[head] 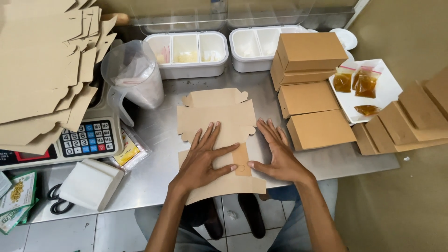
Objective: The person assembles flat cardboard box blanks into finished boxes by folding and tucking the flaps. They handle each blank one at a time, fold the side and bottom flaps, and place the completed boxes into a stack on the right side of the table.
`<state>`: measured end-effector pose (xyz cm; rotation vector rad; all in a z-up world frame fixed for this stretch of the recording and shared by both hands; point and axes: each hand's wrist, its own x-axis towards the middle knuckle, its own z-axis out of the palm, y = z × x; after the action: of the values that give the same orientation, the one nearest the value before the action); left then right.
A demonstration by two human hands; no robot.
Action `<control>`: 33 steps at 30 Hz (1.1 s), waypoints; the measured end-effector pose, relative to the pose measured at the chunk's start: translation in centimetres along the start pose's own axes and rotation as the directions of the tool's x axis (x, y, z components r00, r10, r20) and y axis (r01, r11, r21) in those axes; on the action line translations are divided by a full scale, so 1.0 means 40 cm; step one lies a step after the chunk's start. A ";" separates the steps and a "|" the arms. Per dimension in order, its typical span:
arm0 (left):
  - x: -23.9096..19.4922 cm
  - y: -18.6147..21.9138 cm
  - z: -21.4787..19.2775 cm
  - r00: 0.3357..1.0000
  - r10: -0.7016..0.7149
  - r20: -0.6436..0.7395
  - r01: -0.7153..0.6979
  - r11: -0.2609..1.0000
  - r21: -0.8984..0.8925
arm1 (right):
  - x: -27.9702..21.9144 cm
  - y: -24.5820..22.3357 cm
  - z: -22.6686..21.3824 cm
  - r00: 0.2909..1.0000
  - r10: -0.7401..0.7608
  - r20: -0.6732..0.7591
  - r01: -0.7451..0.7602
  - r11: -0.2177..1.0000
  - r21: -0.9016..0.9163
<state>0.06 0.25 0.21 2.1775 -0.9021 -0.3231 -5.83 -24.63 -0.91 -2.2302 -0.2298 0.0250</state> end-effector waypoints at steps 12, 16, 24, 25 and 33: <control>0.002 0.010 -0.008 0.999 -0.024 0.021 0.024 0.999 -0.021 | -0.005 0.007 -0.019 0.991 0.033 0.128 -0.026 0.998 -0.061; 0.006 0.012 -0.012 0.999 -0.030 0.027 0.031 0.999 -0.028 | 0.002 0.005 -0.018 0.992 0.039 0.117 -0.034 0.999 -0.041; 0.008 0.006 -0.008 1.000 -0.012 -0.001 0.012 0.999 -0.041 | 0.007 -0.012 -0.013 0.996 0.057 0.067 -0.056 0.998 -0.023; 0.008 0.005 -0.007 1.000 -0.015 0.001 0.015 0.999 -0.044 | 0.007 -0.010 -0.009 0.996 0.061 0.071 -0.060 0.998 -0.021; 0.011 0.002 -0.006 1.000 0.001 -0.007 -0.001 0.999 -0.038 | 0.016 -0.027 0.005 0.991 0.124 -0.045 -0.123 0.992 0.020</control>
<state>0.47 0.03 0.47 2.1417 -0.8867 -0.3299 -5.39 -23.70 -0.15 -2.2219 -0.0660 0.0427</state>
